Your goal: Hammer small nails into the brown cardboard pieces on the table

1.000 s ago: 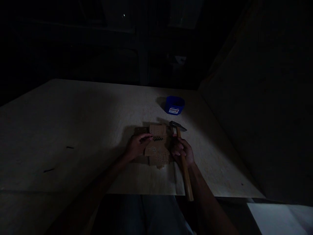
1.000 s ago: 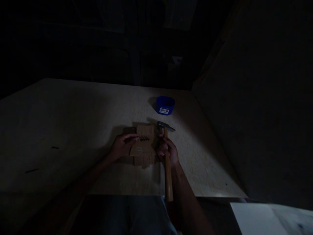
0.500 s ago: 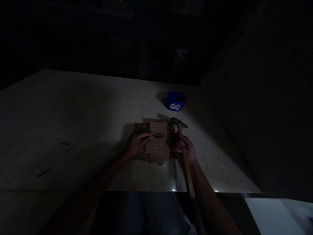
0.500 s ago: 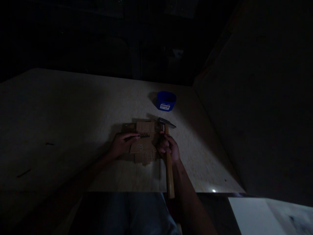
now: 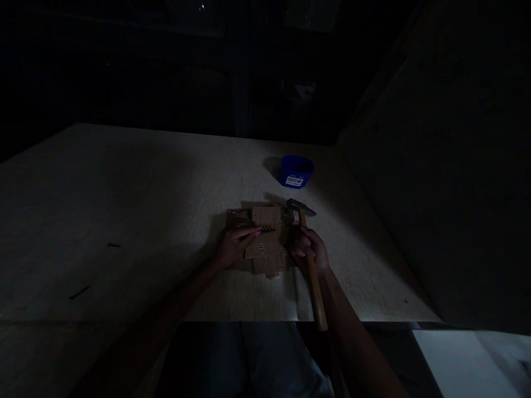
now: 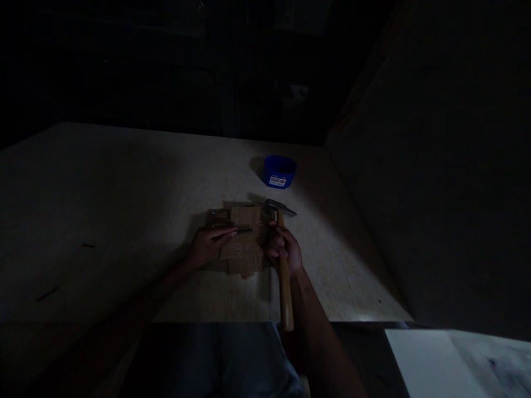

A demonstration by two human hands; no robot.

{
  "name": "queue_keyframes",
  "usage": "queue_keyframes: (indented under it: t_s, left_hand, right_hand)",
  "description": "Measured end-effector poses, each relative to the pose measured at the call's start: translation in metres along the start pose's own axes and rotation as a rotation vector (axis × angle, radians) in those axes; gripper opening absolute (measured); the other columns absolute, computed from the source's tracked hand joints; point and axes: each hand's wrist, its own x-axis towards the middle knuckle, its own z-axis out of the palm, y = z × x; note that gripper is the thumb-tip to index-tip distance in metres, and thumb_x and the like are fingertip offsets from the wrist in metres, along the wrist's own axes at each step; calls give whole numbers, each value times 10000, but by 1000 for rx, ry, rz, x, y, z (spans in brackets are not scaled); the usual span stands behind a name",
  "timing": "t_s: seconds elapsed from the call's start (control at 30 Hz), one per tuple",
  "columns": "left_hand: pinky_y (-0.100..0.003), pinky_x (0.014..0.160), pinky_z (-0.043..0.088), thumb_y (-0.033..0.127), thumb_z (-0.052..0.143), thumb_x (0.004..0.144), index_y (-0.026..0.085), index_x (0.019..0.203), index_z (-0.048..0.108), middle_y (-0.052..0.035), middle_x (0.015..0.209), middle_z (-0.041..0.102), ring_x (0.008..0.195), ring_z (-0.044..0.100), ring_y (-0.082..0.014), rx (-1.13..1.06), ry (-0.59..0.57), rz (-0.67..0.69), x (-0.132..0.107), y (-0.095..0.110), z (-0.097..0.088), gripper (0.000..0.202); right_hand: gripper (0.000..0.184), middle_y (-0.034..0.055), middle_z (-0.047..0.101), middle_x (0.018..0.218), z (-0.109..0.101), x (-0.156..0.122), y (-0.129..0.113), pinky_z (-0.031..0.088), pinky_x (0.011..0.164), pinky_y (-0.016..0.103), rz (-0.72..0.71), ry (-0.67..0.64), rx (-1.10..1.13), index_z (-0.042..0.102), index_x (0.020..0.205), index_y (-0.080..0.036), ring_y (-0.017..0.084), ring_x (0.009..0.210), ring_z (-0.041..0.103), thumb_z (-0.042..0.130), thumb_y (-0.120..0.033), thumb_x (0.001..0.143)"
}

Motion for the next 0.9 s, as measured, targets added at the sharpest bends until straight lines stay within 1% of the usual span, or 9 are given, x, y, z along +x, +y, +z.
queue_keyframes:
  t_s: [0.13,0.33,0.43,0.67,0.8,0.9]
  left_hand:
    - [-302,878,582,329,631,915,249,1027,789,-44,1030,775,942,720,-175,15,7,66,0,-2,1,209]
    - [-295,845,583,333,618,929,241,1048,779,-59,1031,765,936,713,-171,26,-7,96,-1,-2,1,220]
    - [-284,828,584,322,612,935,237,1051,778,-59,1021,768,919,716,-165,31,-12,138,0,-3,1,220]
    - [-253,793,587,284,617,935,226,1068,772,-53,1011,773,895,721,-149,49,37,224,-1,-10,4,213]
    - [-264,813,585,261,627,920,233,1057,776,-53,1013,771,906,719,-153,38,21,206,-1,-8,5,204]
    - [-282,864,578,243,637,900,234,1047,777,-50,1041,772,946,716,-162,14,3,120,-1,-5,5,203]
  right_hand:
    - [132,-120,438,521,0,0,0,358,369,130,-1,-11,-2,663,978,-124,8,314,277,575,-141,881]
    - [139,-121,454,529,-1,0,1,352,376,129,2,-41,7,653,1005,-127,5,320,307,577,-141,889]
    - [140,-125,448,528,-1,0,1,345,382,126,5,-50,-5,652,1003,-126,2,323,316,600,-143,874]
    - [129,-127,429,529,-1,0,0,343,378,120,3,-22,-30,643,992,-146,-1,317,300,624,-155,865]
    - [130,-131,397,519,1,-1,0,337,369,114,-4,0,-54,648,976,-148,1,312,262,634,-165,848]
    - [154,-134,379,523,3,-2,0,329,363,111,-3,19,-64,652,978,-133,-1,314,228,651,-174,830]
